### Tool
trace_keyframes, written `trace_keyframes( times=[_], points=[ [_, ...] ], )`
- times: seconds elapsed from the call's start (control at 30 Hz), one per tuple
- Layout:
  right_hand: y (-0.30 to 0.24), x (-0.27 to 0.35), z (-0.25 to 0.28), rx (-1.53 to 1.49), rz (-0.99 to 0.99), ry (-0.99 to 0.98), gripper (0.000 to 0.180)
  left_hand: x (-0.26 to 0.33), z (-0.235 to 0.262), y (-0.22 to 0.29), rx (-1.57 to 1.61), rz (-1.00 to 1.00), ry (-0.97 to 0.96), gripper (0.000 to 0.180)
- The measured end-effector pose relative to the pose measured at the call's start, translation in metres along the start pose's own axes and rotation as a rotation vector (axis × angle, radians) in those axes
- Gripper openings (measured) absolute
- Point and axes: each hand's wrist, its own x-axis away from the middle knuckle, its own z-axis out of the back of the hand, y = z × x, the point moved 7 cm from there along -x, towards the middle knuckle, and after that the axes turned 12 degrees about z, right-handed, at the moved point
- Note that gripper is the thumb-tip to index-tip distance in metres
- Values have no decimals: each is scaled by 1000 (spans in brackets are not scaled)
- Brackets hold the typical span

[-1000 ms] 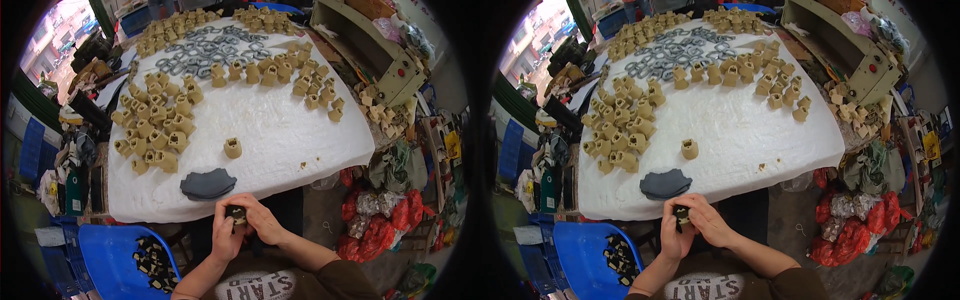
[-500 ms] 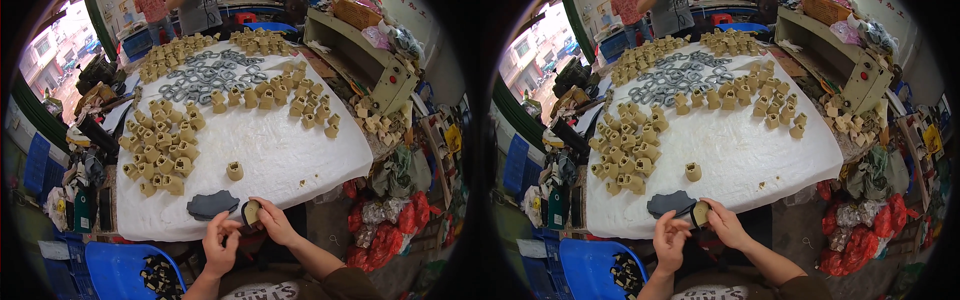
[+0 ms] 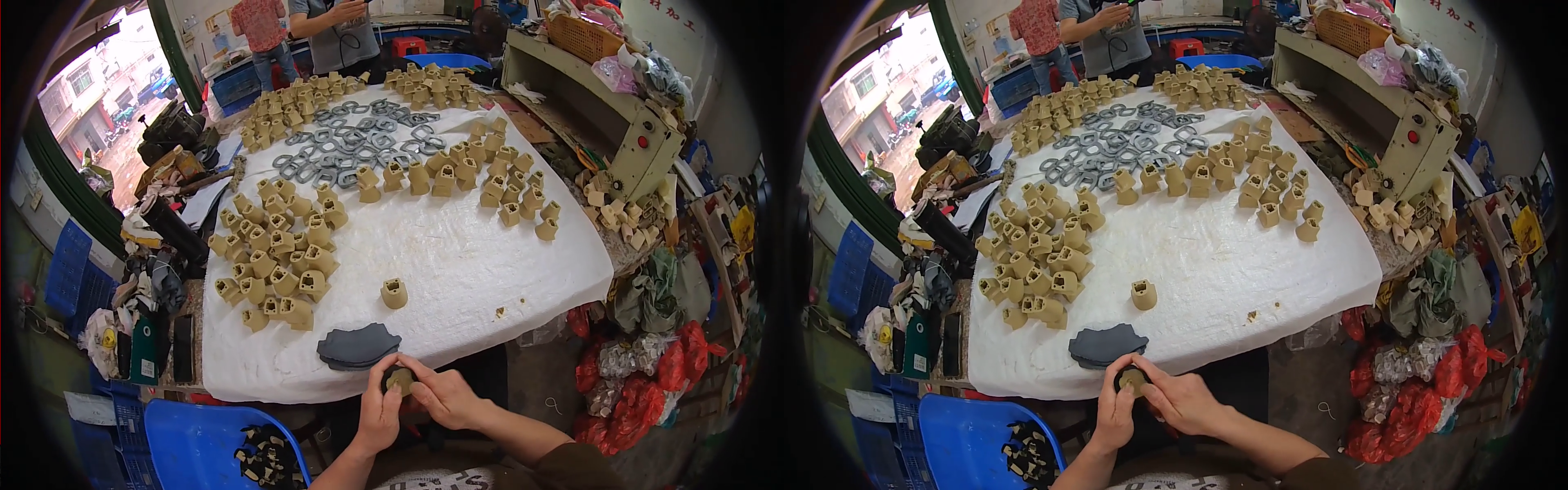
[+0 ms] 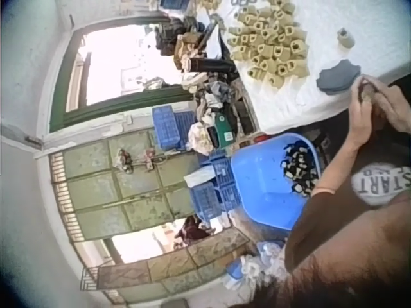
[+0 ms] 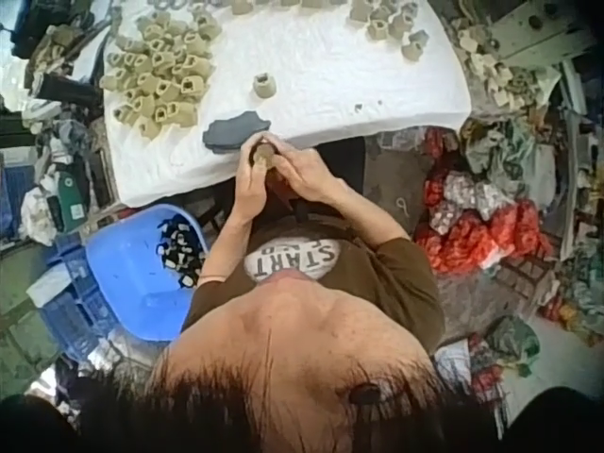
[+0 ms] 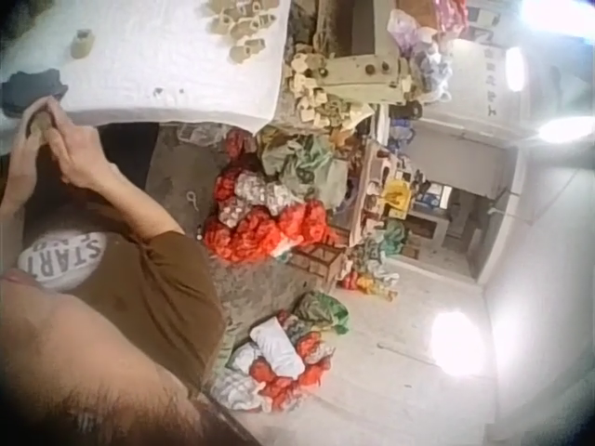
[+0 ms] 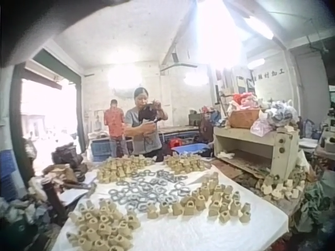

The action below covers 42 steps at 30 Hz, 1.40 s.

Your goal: The recorder is assembling small shoe components by manually inserting a beige plastic piece into a grey rubber or leather base.

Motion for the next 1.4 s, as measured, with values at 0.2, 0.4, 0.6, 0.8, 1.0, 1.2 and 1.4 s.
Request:
trace_keyframes(
  times=[0.2, 0.4, 0.6, 0.8, 1.0, 1.2, 1.4],
  points=[
    [5, -16, 21, -88, 168, 66, 22, 7, -8, -5, 191, 226, -252, 47],
    [12, -17, -13, -780, 49, -374, 14, 20, -23, -23, 213, 310, -404, 31],
    [-9, -18, -9, -283, 333, -247, 9, 17, -21, -28, 224, 338, -308, 28],
    [21, -5, -15, -721, 62, -3, 38, 12, -21, -12, 601, 255, -237, 33],
    [-1, 2, -21, -291, 239, 155, 33, 14, -18, -6, 208, 12, 54, 24],
    [-3, -12, -35, -251, 293, 104, 52, 18, 4, -15, 324, 64, 73, 29],
    [20, -31, -9, 48, 217, 164, 20, 66, 120, -55, 131, 128, 621, 30]
  ],
)
